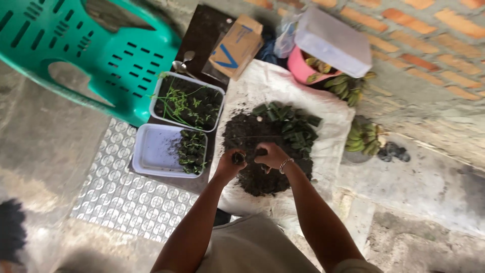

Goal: The person is sorting and planting small green seedlings into black plastic tubes filled with soil.

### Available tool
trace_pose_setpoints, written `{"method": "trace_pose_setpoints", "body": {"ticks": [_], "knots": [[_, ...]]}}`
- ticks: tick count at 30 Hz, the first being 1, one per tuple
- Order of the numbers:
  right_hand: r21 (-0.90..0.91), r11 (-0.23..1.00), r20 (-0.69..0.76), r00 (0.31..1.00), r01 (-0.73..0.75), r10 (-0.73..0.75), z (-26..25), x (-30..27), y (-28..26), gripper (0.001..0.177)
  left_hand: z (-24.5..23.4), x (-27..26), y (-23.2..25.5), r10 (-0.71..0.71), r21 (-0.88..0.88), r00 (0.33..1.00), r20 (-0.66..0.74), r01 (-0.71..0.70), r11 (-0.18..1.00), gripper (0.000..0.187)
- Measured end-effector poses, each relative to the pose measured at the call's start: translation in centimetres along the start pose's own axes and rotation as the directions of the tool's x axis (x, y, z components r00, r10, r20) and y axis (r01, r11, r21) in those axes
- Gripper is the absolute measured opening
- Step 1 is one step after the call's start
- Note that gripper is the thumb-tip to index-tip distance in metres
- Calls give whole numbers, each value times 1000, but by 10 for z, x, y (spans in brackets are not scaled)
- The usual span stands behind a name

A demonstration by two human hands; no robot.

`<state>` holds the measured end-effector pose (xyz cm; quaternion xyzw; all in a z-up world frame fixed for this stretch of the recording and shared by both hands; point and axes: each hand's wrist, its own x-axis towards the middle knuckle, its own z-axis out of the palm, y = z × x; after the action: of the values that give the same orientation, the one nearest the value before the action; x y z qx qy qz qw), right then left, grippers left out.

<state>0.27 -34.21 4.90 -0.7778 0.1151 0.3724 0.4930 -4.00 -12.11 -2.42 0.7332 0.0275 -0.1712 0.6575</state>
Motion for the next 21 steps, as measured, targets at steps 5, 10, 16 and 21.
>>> {"method": "trace_pose_setpoints", "body": {"ticks": [5, 10, 16, 21], "knots": [[-247, 963, 74, 993, 111, -96, -21, -64, -101, 33, 24, 9, 49, -308, -46, 937, 162, 319, 947, 33], [-437, 886, 71, 988, 154, -136, -36, -72, -120, 31, 48, 19, 56, -159, -62, 965, 208, 175, 983, 38], [-571, 812, 18, 991, 120, -133, -42, -73, -123, 27, 55, 21, 74, -191, -2, 952, 241, 197, 980, 44], [-642, 737, -2, 961, 211, -277, -44, -62, -111, 25, 61, 26, 60, -149, -59, 965, 216, 165, 985, 41]]}}
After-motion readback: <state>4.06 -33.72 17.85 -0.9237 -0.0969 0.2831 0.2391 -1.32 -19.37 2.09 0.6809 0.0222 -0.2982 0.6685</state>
